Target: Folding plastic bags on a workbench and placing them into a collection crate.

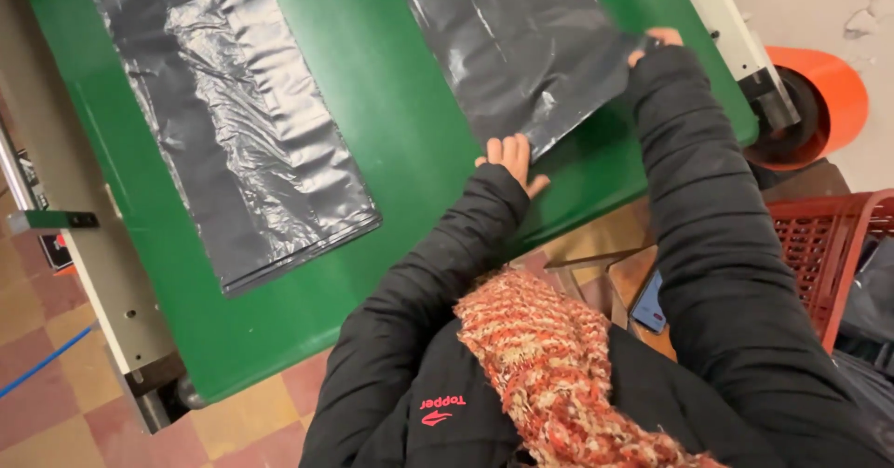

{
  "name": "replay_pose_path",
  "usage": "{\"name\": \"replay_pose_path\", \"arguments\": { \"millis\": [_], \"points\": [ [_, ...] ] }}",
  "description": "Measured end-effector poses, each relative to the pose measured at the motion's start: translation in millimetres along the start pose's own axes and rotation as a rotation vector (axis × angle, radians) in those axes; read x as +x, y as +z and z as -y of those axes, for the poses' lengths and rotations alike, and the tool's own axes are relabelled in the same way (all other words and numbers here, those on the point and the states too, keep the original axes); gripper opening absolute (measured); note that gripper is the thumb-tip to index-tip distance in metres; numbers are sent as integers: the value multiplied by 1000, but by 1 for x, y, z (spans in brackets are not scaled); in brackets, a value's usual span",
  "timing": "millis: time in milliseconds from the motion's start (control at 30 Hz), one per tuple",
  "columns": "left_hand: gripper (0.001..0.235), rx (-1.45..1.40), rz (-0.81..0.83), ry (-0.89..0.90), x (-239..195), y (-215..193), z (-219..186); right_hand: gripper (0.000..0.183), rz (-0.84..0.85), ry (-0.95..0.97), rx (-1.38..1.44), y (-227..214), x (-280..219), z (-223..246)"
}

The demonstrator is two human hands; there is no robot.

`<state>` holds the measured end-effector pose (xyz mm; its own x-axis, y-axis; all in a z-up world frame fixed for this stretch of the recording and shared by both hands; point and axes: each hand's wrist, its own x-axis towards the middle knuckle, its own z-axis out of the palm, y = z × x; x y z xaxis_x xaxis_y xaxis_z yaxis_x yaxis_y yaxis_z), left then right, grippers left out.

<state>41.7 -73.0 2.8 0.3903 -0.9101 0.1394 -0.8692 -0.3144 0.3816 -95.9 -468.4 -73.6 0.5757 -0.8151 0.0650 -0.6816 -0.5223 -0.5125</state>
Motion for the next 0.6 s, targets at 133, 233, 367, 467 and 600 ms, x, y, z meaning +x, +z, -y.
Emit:
{"name": "replay_pose_path", "arguments": {
  "millis": [133, 233, 367, 467, 600],
  "points": [
    [32, 6, -146, 50, 10, 7, 27, 57, -104, -256, 263, -62, -22, 80],
    [12, -111, -168, 157, 1, -39, 42, 28, 66, -436, 428, -126, -81, 130],
    [14, -500, -36, 270, -31, -97, 57, 18, 315, -474, 410, -127, -97, 20],
    [14, -870, 239, 45, -30, -143, 59, 54, 674, -467, 588, -148, -108, 22],
    [21, -830, 145, -275, 22, -156, 89, 63, 967, -21, 967, -130, -54, 72]
  ]
}}
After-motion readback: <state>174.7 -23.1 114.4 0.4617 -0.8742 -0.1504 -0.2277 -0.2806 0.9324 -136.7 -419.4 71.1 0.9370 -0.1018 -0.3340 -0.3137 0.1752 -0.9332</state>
